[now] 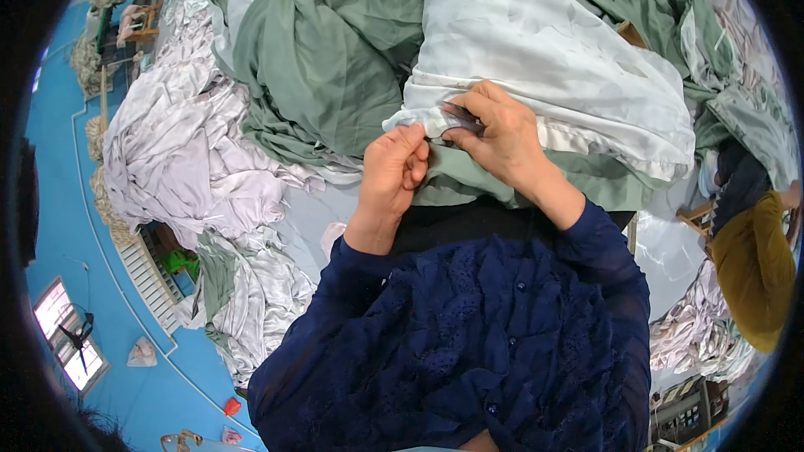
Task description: Trim loose threads from fabric pieces using hand snips in a textile factory setting.
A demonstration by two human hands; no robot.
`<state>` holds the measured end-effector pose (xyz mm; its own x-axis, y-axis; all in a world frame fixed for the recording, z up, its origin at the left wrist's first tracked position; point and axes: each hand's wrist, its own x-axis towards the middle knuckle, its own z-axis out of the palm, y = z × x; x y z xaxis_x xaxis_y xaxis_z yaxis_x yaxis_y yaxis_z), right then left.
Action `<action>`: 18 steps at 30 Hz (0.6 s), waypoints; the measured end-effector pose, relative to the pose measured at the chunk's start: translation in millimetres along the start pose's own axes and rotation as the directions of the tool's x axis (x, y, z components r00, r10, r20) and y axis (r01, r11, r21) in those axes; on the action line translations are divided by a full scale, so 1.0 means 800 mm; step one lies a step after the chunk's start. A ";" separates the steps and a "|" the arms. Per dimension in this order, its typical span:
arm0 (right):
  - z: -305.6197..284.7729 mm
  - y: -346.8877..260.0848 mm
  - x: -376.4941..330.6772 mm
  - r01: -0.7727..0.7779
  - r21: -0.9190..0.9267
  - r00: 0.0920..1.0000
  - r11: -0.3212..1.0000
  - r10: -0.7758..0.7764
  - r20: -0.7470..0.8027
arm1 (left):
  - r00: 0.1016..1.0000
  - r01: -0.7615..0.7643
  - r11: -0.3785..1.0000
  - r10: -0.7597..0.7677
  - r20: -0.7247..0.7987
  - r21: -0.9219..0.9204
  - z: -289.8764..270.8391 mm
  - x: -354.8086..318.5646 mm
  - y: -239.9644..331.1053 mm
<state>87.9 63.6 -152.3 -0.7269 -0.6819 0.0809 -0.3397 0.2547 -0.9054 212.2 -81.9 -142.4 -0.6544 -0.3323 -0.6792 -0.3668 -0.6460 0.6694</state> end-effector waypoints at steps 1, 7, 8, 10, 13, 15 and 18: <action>0.000 0.000 0.000 0.001 0.020 1.000 1.000 -0.001 -0.006 | 1.000 -0.001 1.000 0.001 -0.030 -0.015 0.002 0.006 0.000; -0.003 0.000 -0.001 -0.005 0.019 1.000 1.000 0.005 -0.019 | 0.995 -0.045 0.999 0.044 -0.090 -0.013 0.011 -0.001 -0.005; -0.003 0.000 -0.002 -0.005 0.020 1.000 1.000 0.005 -0.019 | 0.993 -0.066 0.998 0.065 -0.097 -0.011 0.010 -0.002 -0.007; 0.000 0.002 -0.002 0.015 -0.001 0.999 1.000 -0.015 -0.049 | 0.993 -0.071 0.997 0.070 -0.097 -0.012 0.011 -0.002 -0.008; 0.007 0.008 -0.005 0.052 -0.064 0.996 0.997 -0.056 -0.065 | 0.992 -0.086 0.996 0.085 -0.096 -0.007 0.009 -0.003 -0.012; 0.007 0.006 -0.006 0.056 -0.099 0.995 0.994 -0.063 -0.075 | 0.991 -0.097 0.995 0.096 -0.091 0.002 0.009 -0.002 -0.014; 0.009 0.003 -0.006 0.076 -0.144 0.991 0.987 -0.091 -0.099 | 0.989 -0.125 0.992 0.125 -0.075 0.008 0.009 -0.003 -0.017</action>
<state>95.0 62.7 -157.8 -0.7486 -0.6311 0.2034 -0.4763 0.2983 -0.8271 214.6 -67.4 -147.6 -0.6435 -0.4616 -0.6106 -0.2873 -0.5938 0.7516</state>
